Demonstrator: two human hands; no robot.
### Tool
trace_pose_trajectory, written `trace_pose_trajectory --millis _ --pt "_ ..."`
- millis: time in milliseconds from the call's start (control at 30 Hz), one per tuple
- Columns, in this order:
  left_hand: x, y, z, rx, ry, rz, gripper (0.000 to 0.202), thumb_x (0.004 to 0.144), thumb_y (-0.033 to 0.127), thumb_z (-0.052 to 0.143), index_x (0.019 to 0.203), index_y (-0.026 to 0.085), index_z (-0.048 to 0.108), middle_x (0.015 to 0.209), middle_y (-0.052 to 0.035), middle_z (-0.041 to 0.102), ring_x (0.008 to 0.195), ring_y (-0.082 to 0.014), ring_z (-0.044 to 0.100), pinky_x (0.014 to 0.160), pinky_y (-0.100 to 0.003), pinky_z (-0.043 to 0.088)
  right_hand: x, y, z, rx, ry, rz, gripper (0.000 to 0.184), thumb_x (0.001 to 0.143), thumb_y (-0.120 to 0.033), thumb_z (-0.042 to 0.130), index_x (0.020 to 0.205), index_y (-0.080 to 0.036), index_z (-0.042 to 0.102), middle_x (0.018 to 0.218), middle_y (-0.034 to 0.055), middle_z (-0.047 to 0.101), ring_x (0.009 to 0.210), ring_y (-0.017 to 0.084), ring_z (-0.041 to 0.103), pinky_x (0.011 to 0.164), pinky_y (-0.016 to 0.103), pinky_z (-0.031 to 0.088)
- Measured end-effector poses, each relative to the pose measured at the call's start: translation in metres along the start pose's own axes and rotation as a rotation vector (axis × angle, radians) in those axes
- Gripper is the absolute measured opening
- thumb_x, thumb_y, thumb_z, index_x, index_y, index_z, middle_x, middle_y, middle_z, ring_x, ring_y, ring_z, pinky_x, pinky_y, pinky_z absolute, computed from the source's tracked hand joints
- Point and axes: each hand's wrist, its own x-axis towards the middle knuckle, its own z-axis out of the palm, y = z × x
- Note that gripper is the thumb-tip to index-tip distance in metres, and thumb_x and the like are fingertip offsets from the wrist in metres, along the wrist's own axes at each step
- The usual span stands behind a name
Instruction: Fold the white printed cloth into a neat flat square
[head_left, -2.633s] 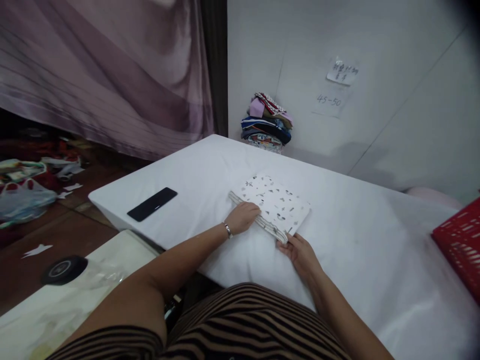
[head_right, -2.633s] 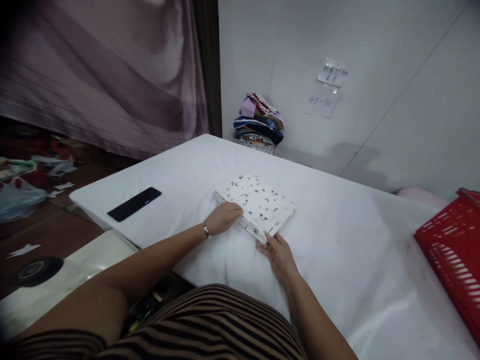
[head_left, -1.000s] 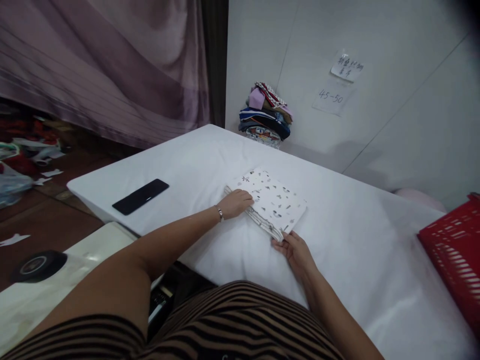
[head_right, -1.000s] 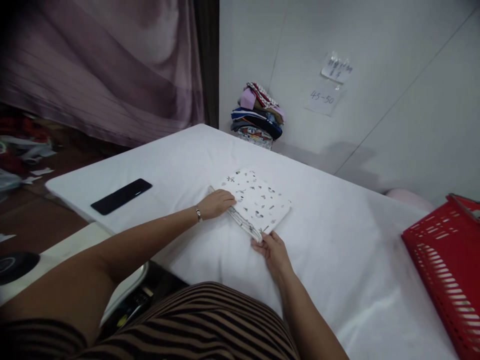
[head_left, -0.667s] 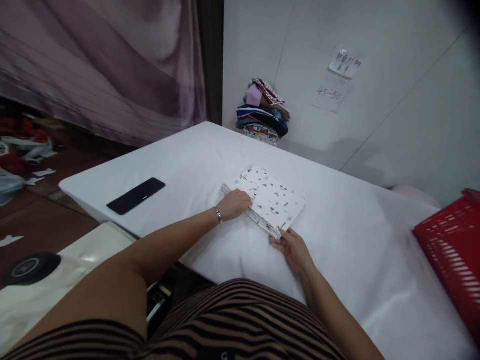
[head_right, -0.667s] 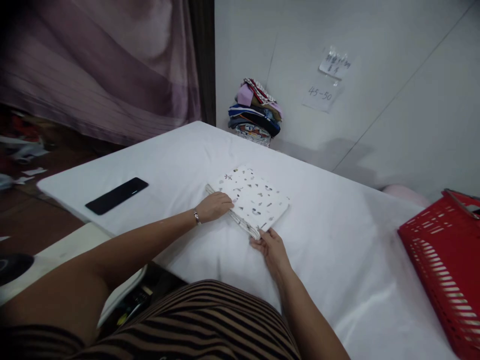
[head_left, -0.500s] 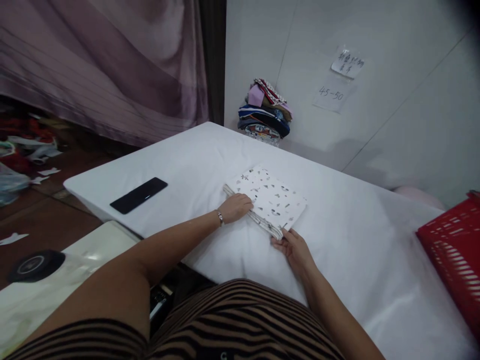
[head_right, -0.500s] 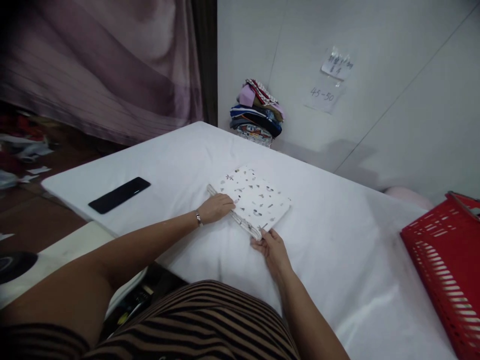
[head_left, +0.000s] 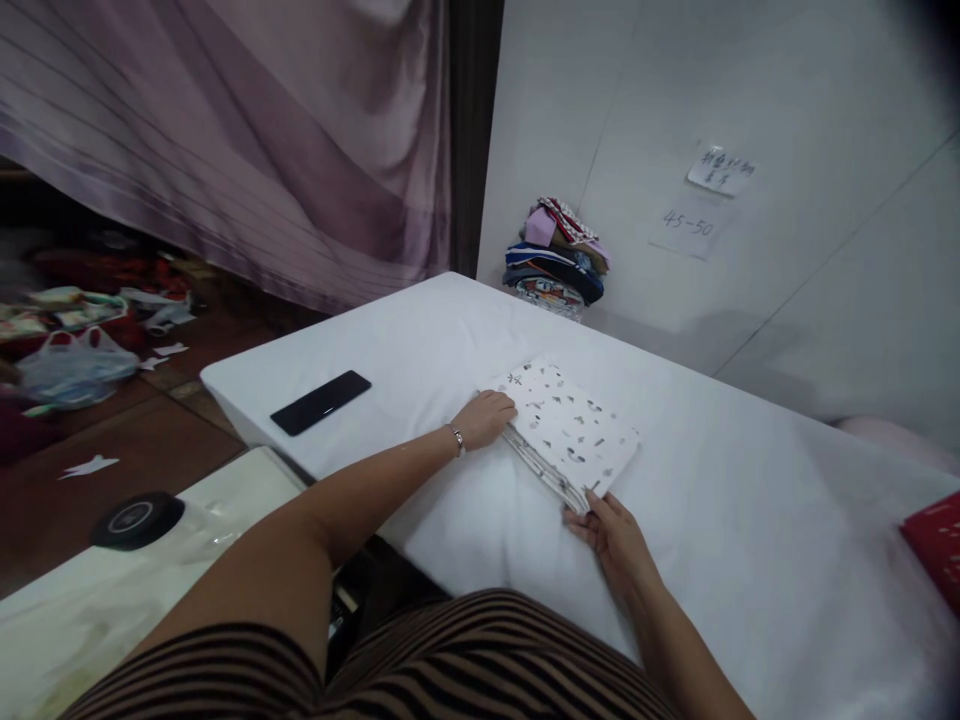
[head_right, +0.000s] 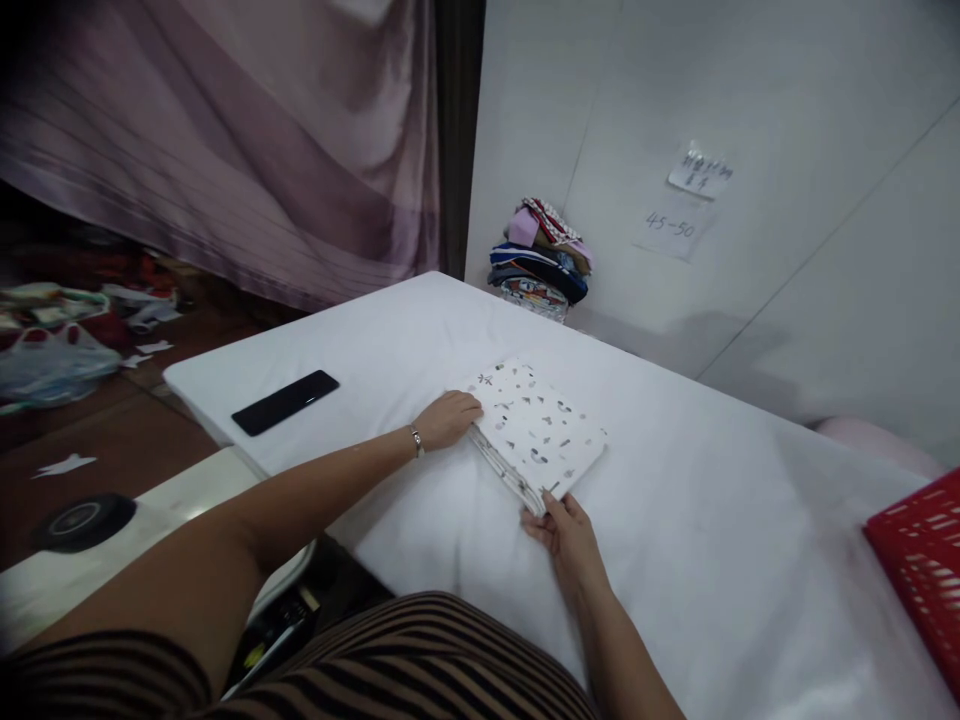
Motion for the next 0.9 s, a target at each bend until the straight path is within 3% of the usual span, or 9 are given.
trace_pose_trajectory --millis 133,267,767,900 --pt "-0.001 -0.016 -0.002 0.01 -0.022 -0.075 0.023 0.082 0.008 0.043 0.092 0.017 0.062 0.098 -0.0065 0.064 0.096 -0.018 0.055 0.085 -0.033 0.038 -0.001 0.0 0.0 -0.011 0.006 -0.003 0.04 0.063 -0.034 0.079 0.091 -0.015 0.057 0.085 0.0035 0.069 0.068 0.017 0.068 0.056 0.024 0.058" --pt "-0.009 -0.024 -0.001 0.017 0.033 -0.1 0.024 0.084 0.01 0.042 0.095 0.018 0.062 0.1 -0.0063 0.065 0.096 -0.0178 0.055 0.086 -0.033 0.038 -0.001 0.0 0.0 -0.007 -0.003 -0.002 0.042 0.062 -0.035 0.079 0.093 -0.015 0.057 0.085 0.0031 0.069 0.068 0.017 0.068 0.055 0.024 0.058" --pt "-0.022 -0.03 0.004 -0.022 0.03 -0.176 0.028 0.078 0.005 0.044 0.095 0.018 0.062 0.099 -0.0078 0.062 0.097 -0.0203 0.052 0.083 -0.035 0.04 0.0 0.001 -0.001 -0.022 -0.001 0.003 0.044 0.064 -0.036 0.078 0.096 -0.015 0.056 0.086 0.0045 0.068 0.068 0.016 0.068 0.056 0.023 0.057" --pt "-0.026 -0.026 0.002 -0.041 0.053 -0.15 0.037 0.074 0.002 0.043 0.102 0.018 0.061 0.104 -0.0081 0.062 0.103 -0.0202 0.051 0.089 -0.037 0.039 0.002 0.002 0.0 -0.018 -0.004 -0.004 0.042 0.065 -0.035 0.077 0.095 -0.015 0.056 0.081 0.0042 0.068 0.067 0.016 0.068 0.055 0.023 0.057"
